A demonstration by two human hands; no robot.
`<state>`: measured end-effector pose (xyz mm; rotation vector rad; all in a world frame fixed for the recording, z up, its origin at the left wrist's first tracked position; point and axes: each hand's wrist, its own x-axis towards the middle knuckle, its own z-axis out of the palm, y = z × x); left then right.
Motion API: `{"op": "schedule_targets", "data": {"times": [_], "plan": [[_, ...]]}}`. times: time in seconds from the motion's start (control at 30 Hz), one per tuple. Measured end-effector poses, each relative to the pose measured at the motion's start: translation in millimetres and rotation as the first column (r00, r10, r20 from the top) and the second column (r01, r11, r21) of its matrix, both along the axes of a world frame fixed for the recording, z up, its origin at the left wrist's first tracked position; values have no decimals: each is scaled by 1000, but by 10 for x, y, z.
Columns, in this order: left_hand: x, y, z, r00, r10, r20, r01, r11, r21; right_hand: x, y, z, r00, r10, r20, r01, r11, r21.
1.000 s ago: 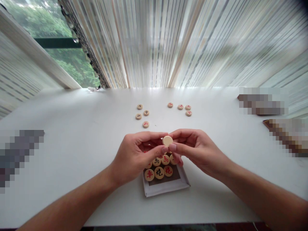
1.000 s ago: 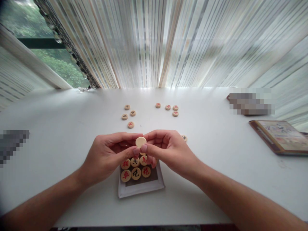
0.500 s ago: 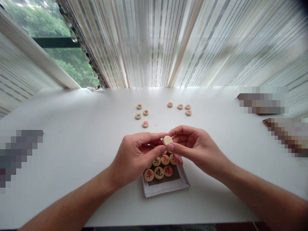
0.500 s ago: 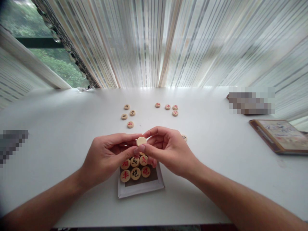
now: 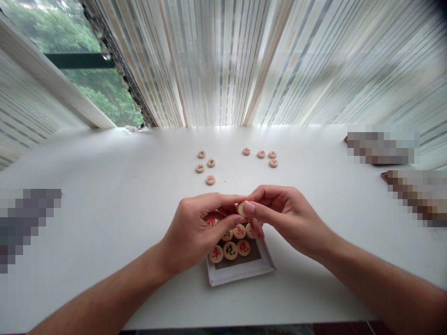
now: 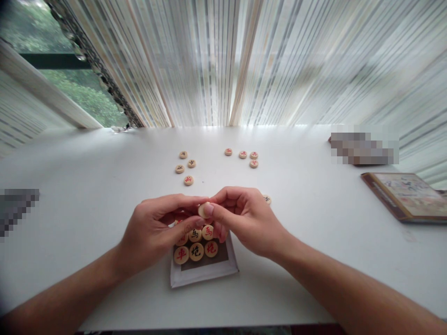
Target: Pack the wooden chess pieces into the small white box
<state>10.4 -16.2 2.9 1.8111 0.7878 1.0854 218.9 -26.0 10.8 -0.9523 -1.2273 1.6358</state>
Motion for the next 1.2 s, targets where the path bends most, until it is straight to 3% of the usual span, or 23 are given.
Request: {"op": "schedule_targets", "data": {"times": [0.37, 0.73, 1.2], "plan": [[4, -10, -10, 1000, -25, 13, 26, 999, -41, -8, -4, -30, 1000, -5, 6, 5, 1000, 0], [25, 5, 69, 982, 49, 185, 18, 940, -341, 3, 8, -59, 996, 25, -85, -24, 1000, 17], [15, 15, 95, 986, 55, 159, 4, 939, -344, -26, 3, -18, 996, -12, -90, 4, 996, -87]]}}
